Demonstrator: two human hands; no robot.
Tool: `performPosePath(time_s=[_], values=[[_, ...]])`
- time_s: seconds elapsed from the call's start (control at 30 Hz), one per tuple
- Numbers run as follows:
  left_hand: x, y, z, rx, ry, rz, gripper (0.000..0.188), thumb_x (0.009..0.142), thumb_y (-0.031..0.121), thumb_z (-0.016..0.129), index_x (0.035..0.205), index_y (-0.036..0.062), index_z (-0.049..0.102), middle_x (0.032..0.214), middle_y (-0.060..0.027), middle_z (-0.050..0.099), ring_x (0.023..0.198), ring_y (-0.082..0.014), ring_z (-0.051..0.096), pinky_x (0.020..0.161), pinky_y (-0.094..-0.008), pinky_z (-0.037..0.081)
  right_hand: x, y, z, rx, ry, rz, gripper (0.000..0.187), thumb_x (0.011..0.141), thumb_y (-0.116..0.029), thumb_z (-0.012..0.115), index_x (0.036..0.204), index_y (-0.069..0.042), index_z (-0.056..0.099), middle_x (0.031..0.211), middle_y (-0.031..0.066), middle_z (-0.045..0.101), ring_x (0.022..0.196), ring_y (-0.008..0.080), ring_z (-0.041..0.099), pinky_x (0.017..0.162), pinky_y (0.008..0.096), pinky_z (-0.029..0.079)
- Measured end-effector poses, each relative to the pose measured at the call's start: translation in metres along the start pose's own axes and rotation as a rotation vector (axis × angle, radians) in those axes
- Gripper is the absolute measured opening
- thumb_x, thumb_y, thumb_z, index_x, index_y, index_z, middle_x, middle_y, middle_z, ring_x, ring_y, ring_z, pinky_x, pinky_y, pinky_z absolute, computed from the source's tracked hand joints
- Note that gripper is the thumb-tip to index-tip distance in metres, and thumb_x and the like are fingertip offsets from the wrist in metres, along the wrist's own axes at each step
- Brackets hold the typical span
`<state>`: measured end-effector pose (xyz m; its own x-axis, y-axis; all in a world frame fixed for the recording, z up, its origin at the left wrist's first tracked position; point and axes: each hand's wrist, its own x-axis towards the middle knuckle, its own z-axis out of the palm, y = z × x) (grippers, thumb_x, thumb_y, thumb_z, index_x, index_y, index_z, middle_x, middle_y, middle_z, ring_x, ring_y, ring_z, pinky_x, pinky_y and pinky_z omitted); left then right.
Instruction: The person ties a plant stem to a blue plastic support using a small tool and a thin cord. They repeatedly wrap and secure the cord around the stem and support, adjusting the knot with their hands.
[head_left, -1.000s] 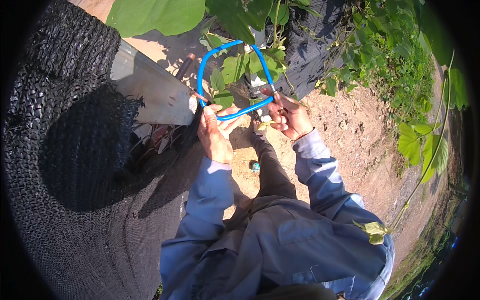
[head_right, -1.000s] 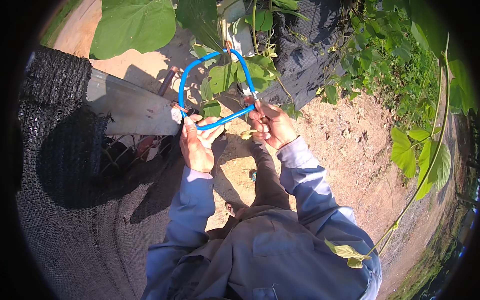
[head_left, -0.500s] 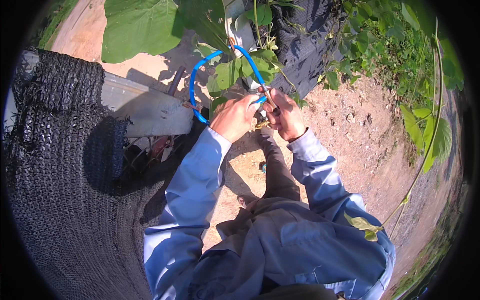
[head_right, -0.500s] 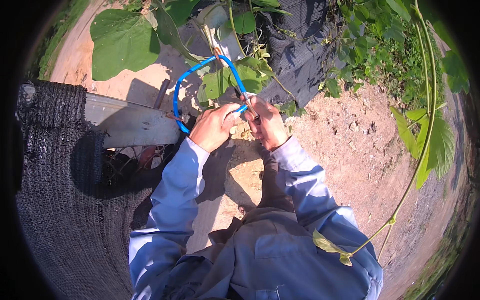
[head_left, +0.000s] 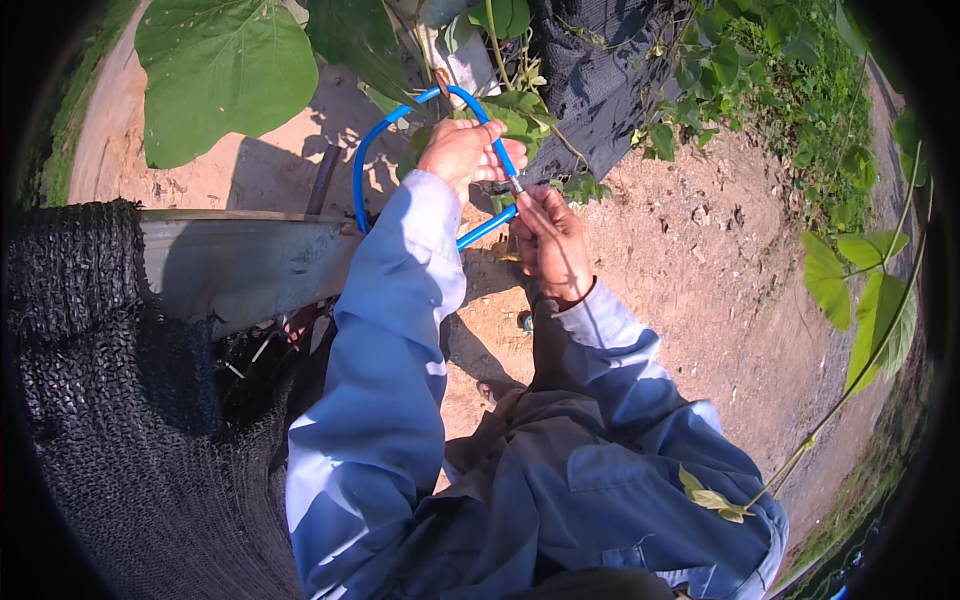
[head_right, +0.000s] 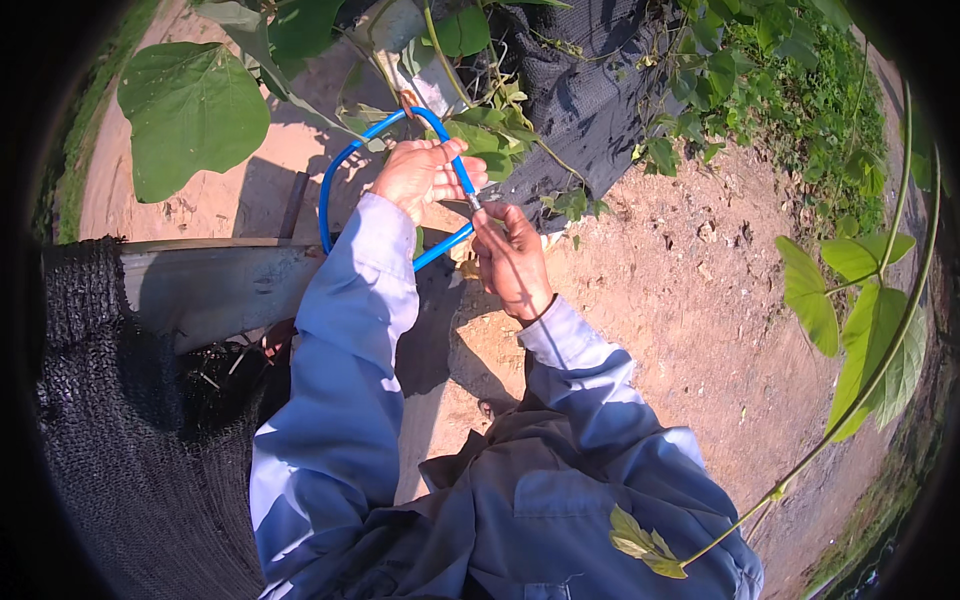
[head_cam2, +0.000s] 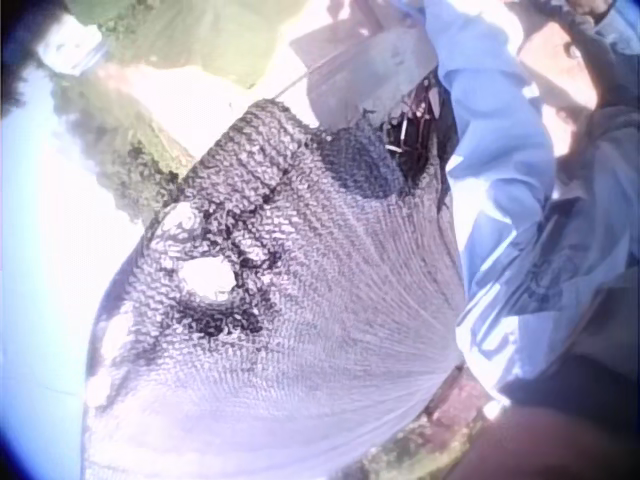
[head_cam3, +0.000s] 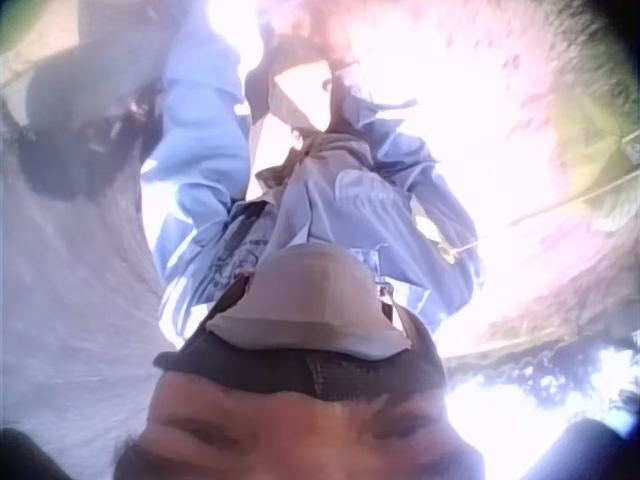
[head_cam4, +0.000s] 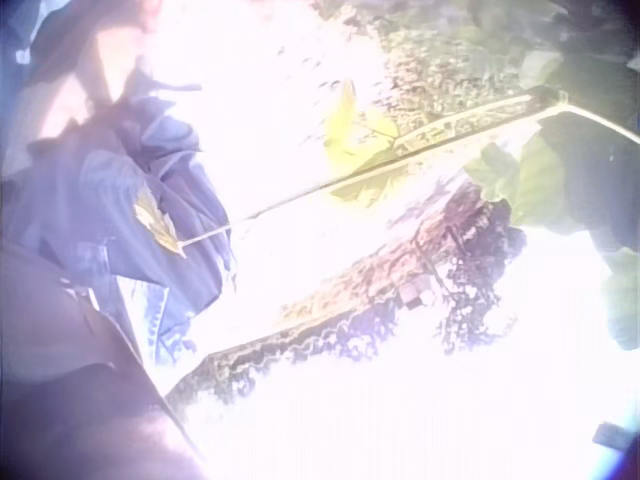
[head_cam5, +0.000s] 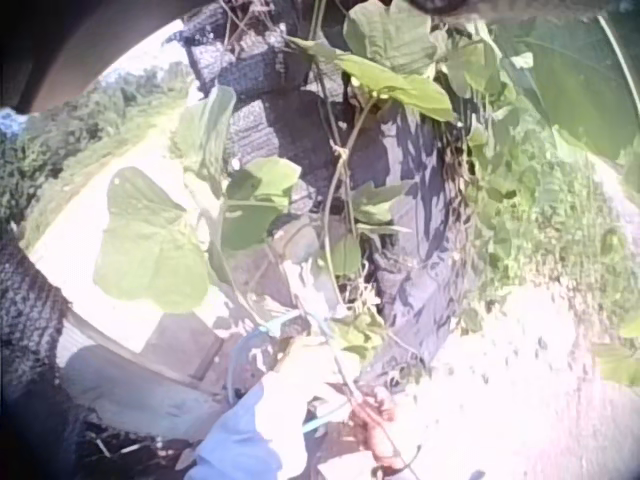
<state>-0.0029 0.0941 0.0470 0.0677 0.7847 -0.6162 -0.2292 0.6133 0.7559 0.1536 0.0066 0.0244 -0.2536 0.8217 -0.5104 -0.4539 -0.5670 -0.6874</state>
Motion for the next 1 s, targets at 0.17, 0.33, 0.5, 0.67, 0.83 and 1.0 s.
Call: performPosePath(time_s=[0.17, 0.33, 0.5, 0.67, 0.83, 1.0], values=[[0.005, -0.003, 0.002, -0.006, 0.035, 0.014, 0.028, 0.097, 0.018, 0.055, 0.112, -0.0047, 0.049, 0.096, -0.0241, 0.066, 0.085, -0.0340, 0.070, 0.069, -0.0430, 0.059, -0.005, -0.001, 0.007, 0.133, 0.046, 0.051, 0.021, 0.095, -0.025, 0.061, 0.105, -0.008, 0.053, 0.065, -0.0008, 0.050, 0.037, 0.0048, 0.038, 0.029, 0.0206, 0.027], [0.003, 0.001, 0.008, 0.024, 0.097, 0.026, 0.024, 0.096, 0.015, 0.056, 0.108, -0.0050, 0.052, 0.089, -0.0211, 0.067, 0.079, -0.0331, 0.070, 0.066, -0.0426, 0.058, -0.006, -0.007, 0.006, 0.217, 0.038, 0.110, 0.018, 0.094, -0.024, 0.061, 0.104, -0.011, 0.054, 0.063, -0.0024, 0.049, 0.037, 0.0043, 0.038, 0.029, 0.0206, 0.026], [0.004, 0.004, 0.011, 0.074, 0.156, 0.041, 0.021, 0.094, 0.014, 0.057, 0.104, -0.0046, 0.056, 0.086, -0.0198, 0.067, 0.073, -0.0321, 0.070, 0.062, -0.0414, 0.057, -0.003, -0.004, 0.006, 0.048, 0.041, 0.010, 0.019, 0.095, -0.024, 0.060, 0.106, -0.009, 0.054, 0.062, -0.0038, 0.046, 0.037, 0.0025, 0.033, 0.031, 0.0203, 0.025], [0.003, 0.004, 0.010, 0.046, 0.140, 0.020, 0.022, 0.094, 0.015, 0.057, 0.105, -0.0043, 0.055, 0.088, -0.0216, 0.068, 0.074, -0.0316, 0.070, 0.059, -0.0404, 0.057, -0.004, -0.005, 0.008, 0.058, 0.041, 0.017, 0.018, 0.096, -0.024, 0.060, 0.106, -0.009, 0.055, 0.063, -0.0042, 0.047, 0.038, 0.0023, 0.031, 0.033, 0.0211, 0.022], [0.008, 0.004, 0.013, 0.016, 0.150, -0.005, 0.022, 0.096, 0.017, 0.055, 0.104, -0.0042, 0.055, 0.090, -0.0230, 0.068, 0.076, -0.0307, 0.071, 0.057, -0.0378, 0.056, 0.004, 0.006, 0.005, 0.021, 0.067, -0.047, 0.018, 0.095, -0.023, 0.061, 0.104, -0.009, 0.056, 0.064, -0.0054, 0.047, 0.044, 0.0018, 0.034, 0.037, 0.0198, 0.023], [-0.005, 0.014, 0.012, 0.035, 0.123, 0.028, 0.022, 0.097, 0.016, 0.053, 0.102, -0.0052, 0.054, 0.086, -0.0202, 0.068, 0.070, -0.0284, 0.070, 0.057, -0.0387, 0.058, 0.001, -0.004, 0.010, -0.073, 0.089, -0.095, 0.019, 0.095, -0.023, 0.062, 0.104, -0.007, 0.059, 0.066, -0.0070, 0.048, 0.052, 0.0011, 0.037, 0.045, 0.0188, 0.026]])
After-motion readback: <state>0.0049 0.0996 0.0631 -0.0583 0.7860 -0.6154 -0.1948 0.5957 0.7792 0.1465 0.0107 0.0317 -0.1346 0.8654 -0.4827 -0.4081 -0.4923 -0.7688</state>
